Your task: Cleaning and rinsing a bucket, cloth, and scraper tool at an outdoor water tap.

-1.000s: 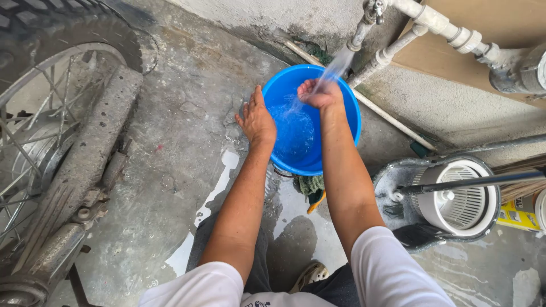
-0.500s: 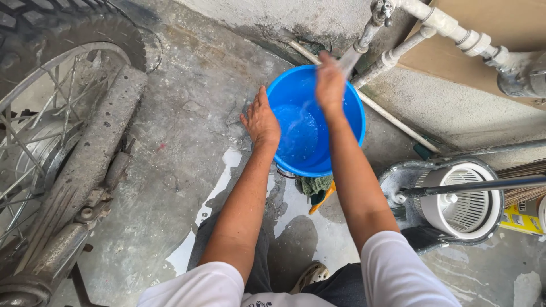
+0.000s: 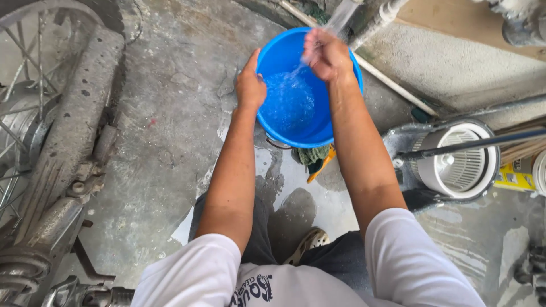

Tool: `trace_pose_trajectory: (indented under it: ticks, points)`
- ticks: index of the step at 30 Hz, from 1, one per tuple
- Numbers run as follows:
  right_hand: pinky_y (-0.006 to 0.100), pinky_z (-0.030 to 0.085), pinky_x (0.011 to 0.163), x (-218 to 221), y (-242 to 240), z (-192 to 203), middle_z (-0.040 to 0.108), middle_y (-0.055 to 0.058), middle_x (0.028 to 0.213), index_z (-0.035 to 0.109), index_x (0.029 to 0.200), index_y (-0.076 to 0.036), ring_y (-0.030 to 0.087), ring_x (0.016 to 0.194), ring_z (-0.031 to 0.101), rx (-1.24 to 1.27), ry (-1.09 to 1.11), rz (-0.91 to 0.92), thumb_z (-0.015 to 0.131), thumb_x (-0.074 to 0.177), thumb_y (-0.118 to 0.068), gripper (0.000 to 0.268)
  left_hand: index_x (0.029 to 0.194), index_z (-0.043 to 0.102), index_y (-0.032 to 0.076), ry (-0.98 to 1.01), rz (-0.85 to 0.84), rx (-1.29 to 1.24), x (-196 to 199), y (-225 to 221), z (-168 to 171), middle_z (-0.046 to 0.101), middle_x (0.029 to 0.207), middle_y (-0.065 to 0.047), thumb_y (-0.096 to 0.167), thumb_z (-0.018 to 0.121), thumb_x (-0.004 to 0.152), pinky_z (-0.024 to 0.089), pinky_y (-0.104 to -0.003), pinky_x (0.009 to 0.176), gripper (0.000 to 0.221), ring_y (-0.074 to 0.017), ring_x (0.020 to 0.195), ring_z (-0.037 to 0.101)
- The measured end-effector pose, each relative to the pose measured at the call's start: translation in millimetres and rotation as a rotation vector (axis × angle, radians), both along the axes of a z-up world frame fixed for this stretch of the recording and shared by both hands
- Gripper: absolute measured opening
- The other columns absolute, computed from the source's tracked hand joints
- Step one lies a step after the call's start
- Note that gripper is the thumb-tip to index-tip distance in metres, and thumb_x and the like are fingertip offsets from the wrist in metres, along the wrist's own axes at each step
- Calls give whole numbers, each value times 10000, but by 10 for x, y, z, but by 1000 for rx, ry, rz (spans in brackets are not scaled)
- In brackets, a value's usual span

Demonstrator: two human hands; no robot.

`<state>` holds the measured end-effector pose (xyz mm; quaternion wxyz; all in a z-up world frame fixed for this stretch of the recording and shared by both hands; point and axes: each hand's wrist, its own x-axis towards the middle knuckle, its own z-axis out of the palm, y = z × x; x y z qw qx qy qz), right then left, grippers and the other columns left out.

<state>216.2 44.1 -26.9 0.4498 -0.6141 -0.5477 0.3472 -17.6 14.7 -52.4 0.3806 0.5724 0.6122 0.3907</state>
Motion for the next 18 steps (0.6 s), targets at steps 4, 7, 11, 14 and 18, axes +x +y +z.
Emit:
trace_pose_trajectory:
  ticks: [4, 7, 11, 14, 18]
  points:
    - [366, 574, 726, -228, -455, 451, 713, 102, 977, 671, 1138, -28, 189, 830, 668, -169, 325, 165, 637, 1066, -229, 216, 1473, 548, 238, -85, 3, -21, -96, -41, -16, 682, 1327, -173, -97, 596, 880, 517, -394, 1033, 683, -318, 1220, 670]
    - [455, 546, 903, -457, -1310, 796, 713, 195, 1152, 618, 1335, -54, 375, 1038, 711, -186, -621, 670, 636, 996, -452, 523, 1443, 576, 224, -144, 15, -1, -151, 7, -56, 681, 1341, -161, -106, 608, 861, 514, -380, 1038, 669, -297, 1231, 670]
    - [457, 503, 865, -227, -1975, 254, 731, 91, 947, 633, 1197, -130, 300, 955, 693, -201, -1229, 760, 756, 853, -408, 460, 1453, 566, 188, -265, 76, -43, -80, -46, 43, 647, 1404, -140, -139, 555, 852, 498, -361, 1074, 684, -274, 1286, 638]
    - [413, 489, 771, -210, -2037, 231, 696, 22, 813, 643, 922, -161, 239, 825, 694, 115, -1220, 484, 683, 876, -140, 65, 1488, 544, 145, -350, 127, -35, -45, 33, 4, 611, 1476, -131, -183, 496, 835, 474, -345, 1119, 732, -259, 1357, 601]
    - [426, 445, 697, -578, -1909, 686, 663, 68, 749, 631, 852, -121, 299, 744, 660, 230, -783, 326, 779, 887, -213, 178, 1625, 292, 97, -692, 40, 281, -364, 176, 622, 388, 1670, -178, -177, 553, 904, 427, -380, 1205, 815, -304, 1532, 442]
